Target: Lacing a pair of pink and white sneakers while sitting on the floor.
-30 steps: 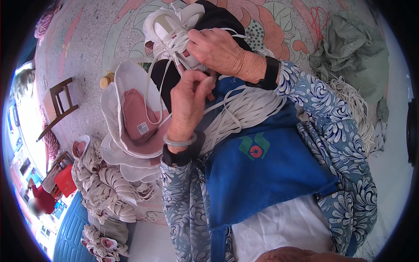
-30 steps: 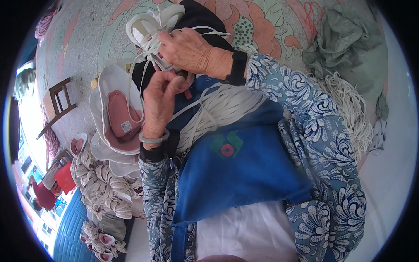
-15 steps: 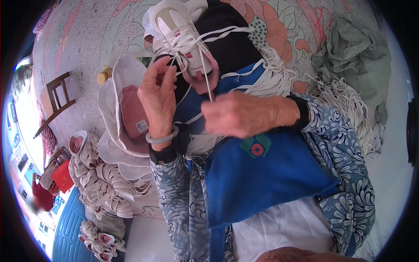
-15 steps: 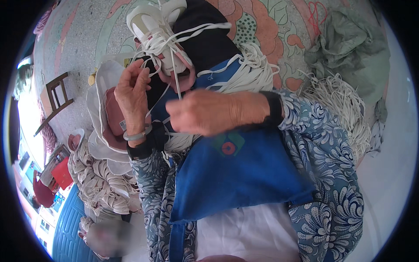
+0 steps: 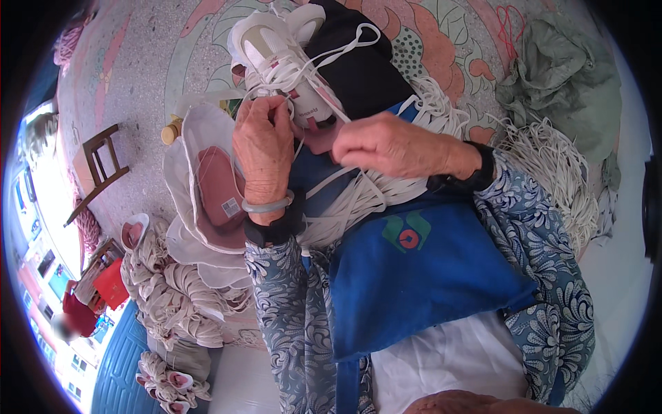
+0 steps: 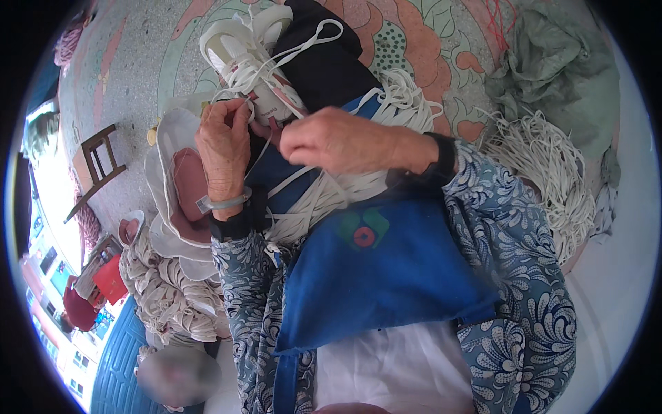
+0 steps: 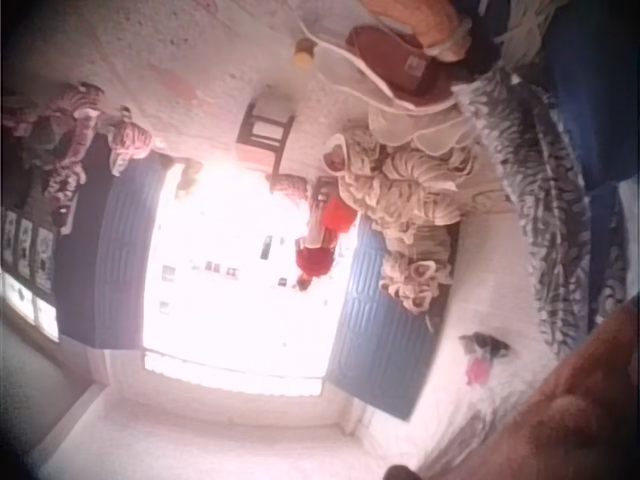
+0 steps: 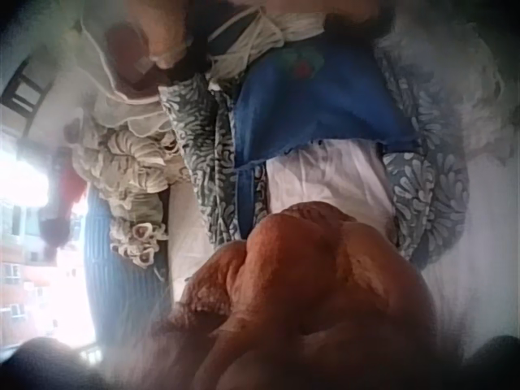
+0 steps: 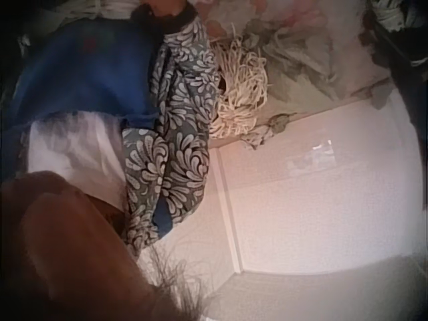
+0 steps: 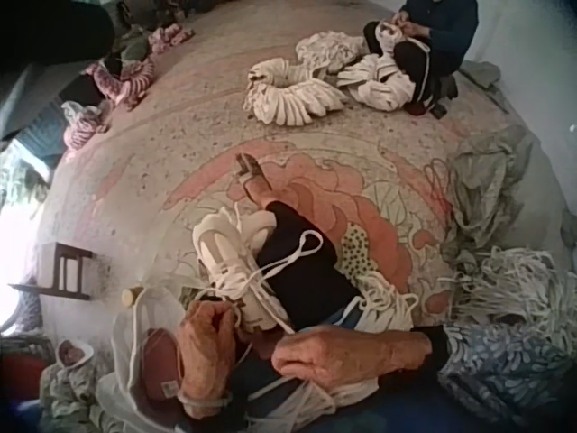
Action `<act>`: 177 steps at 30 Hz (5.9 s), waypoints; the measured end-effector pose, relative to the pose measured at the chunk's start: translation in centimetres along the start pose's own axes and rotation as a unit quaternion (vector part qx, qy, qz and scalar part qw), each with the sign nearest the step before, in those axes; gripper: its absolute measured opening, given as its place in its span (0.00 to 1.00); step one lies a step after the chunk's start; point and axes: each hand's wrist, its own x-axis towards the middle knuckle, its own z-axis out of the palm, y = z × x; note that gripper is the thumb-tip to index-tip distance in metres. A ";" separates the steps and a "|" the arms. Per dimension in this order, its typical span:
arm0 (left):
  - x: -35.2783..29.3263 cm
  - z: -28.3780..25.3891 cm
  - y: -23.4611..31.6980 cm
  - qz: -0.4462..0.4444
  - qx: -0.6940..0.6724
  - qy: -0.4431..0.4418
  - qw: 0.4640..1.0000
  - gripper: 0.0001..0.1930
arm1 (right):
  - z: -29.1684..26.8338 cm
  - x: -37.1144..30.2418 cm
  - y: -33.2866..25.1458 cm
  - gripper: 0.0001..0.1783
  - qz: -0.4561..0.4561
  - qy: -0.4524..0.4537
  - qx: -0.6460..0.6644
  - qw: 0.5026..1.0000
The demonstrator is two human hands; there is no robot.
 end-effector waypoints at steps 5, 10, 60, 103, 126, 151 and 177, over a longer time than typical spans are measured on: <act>1.2 -0.9 0.7 -0.018 0.123 -0.064 0.990 0.05 | -1.7 0.5 -0.3 0.05 0.122 0.063 0.067 0.988; 1.3 -0.1 1.2 -0.034 0.148 -0.057 0.987 0.05 | -1.9 0.6 2.1 0.08 -0.019 0.135 -0.087 0.987; 0.1 0.7 -0.7 -0.027 -0.049 -0.043 0.998 0.08 | 0.5 4.7 5.3 0.07 -0.012 0.227 -0.303 0.925; 1.0 3.5 -1.5 -0.016 -0.063 0.059 0.996 0.08 | 0.0 4.8 5.3 0.10 0.024 0.231 -0.308 0.922; -0.6 1.3 3.5 0.043 -0.123 -0.017 0.991 0.06 | -5.4 2.2 0.7 0.09 -0.020 0.190 -0.175 0.966; -7.5 4.2 2.6 -0.457 -0.684 -0.103 0.559 0.09 | -1.8 4.3 1.7 0.08 -0.013 0.137 -0.282 0.949; -6.7 8.0 0.6 -0.333 -0.756 -0.061 0.560 0.10 | -2.7 4.8 -0.9 0.12 0.208 -0.106 -0.115 0.966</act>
